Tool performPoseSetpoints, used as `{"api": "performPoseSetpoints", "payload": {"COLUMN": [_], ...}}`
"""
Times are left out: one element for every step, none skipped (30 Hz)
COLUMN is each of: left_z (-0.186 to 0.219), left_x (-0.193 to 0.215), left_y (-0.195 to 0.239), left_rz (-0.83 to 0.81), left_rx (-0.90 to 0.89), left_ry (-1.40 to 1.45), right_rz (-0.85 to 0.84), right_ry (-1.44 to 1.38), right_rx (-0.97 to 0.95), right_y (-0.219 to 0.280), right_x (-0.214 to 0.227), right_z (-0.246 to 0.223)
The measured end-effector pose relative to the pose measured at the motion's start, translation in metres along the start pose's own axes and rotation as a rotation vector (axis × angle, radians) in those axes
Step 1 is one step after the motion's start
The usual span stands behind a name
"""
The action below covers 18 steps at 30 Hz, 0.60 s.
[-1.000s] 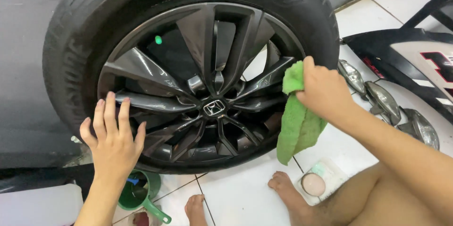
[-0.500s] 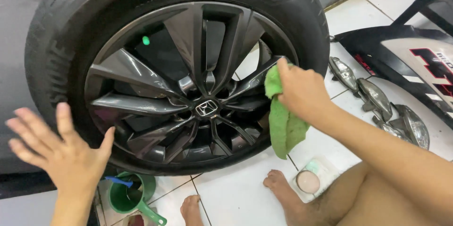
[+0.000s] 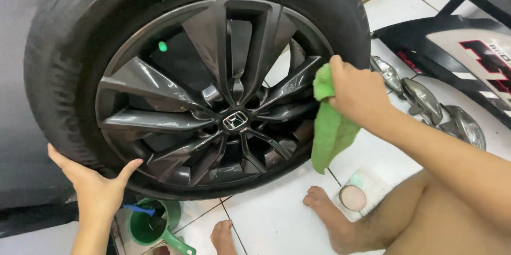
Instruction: The person cleans a car wheel using a green cloth. They wipe the spokes and the center hub of the wheel while sitting on the floor.
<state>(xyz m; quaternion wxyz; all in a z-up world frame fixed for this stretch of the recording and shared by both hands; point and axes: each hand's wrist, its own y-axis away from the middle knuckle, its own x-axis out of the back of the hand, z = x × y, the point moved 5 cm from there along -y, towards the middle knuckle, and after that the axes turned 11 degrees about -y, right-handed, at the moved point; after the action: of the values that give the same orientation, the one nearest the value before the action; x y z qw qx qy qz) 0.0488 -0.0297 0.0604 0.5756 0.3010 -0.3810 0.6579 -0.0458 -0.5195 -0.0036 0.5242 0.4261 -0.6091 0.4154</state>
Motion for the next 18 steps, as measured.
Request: {"api": "performPoseSetpoints", "payload": {"left_z": [-0.004,-0.008,-0.011,-0.013,-0.014,-0.012,-0.009,-0.007,-0.006,-0.007,-0.008,-0.007,-0.009,-0.012,-0.015,-0.021,-0.024,-0.025], "left_x": [0.001,0.0,-0.001,-0.001,-0.002,-0.002,-0.003,-0.002,0.0,0.001,0.001,0.0,-0.002,-0.003,-0.004,-0.005,-0.006,-0.008], "left_y": [-0.004,-0.003,-0.002,-0.001,-0.001,-0.003,-0.005,-0.004,-0.002,0.0,0.001,-0.001,-0.003,-0.003,-0.004,-0.005,-0.005,-0.007], "left_rz": [0.007,0.007,0.006,0.0,0.002,0.007,0.004,0.006,0.008,0.013,0.004,-0.012,-0.015,0.0,0.016,0.021,0.034,0.051], "left_rx": [0.001,0.006,0.013,0.016,0.008,-0.005,-0.008,-0.008,-0.009,-0.003,0.014,0.019,0.012,0.004,-0.005,0.009,-0.052,-0.117], "left_ry": [0.001,-0.017,-0.035,-0.033,-0.04,-0.048,-0.046,-0.033,-0.02,-0.019,-0.013,-0.012,-0.015,-0.025,-0.035,-0.043,-0.022,0.002], "right_rz": [0.006,-0.006,-0.017,-0.023,-0.044,-0.061,-0.062,-0.081,-0.099,-0.1,-0.016,0.07,0.071,0.1,0.129,0.122,0.148,0.178], "right_ry": [-0.001,0.042,0.084,0.089,0.007,-0.078,-0.076,-0.108,-0.139,-0.137,-0.14,-0.149,-0.152,-0.156,-0.16,-0.166,-0.303,-0.438], "right_rx": [0.005,-0.008,-0.022,-0.022,0.032,0.083,0.079,0.287,0.496,0.503,0.469,0.419,0.412,0.268,0.124,0.138,0.134,0.127], "right_y": [-0.001,-0.001,-0.001,-0.001,-0.001,-0.002,0.001,0.003,0.009,0.008,0.005,0.005,-0.002,-0.01,-0.016,-0.017,-0.018,-0.019], "right_x": [-0.004,-0.007,-0.011,-0.009,-0.009,-0.007,-0.012,-0.017,-0.023,-0.025,-0.023,-0.022,-0.008,0.006,0.02,0.024,0.029,0.036], "right_z": [-0.002,-0.001,0.001,-0.008,-0.018,-0.029,-0.034,-0.051,-0.068,-0.068,-0.066,-0.063,-0.055,-0.041,-0.028,-0.029,-0.029,-0.028]}}
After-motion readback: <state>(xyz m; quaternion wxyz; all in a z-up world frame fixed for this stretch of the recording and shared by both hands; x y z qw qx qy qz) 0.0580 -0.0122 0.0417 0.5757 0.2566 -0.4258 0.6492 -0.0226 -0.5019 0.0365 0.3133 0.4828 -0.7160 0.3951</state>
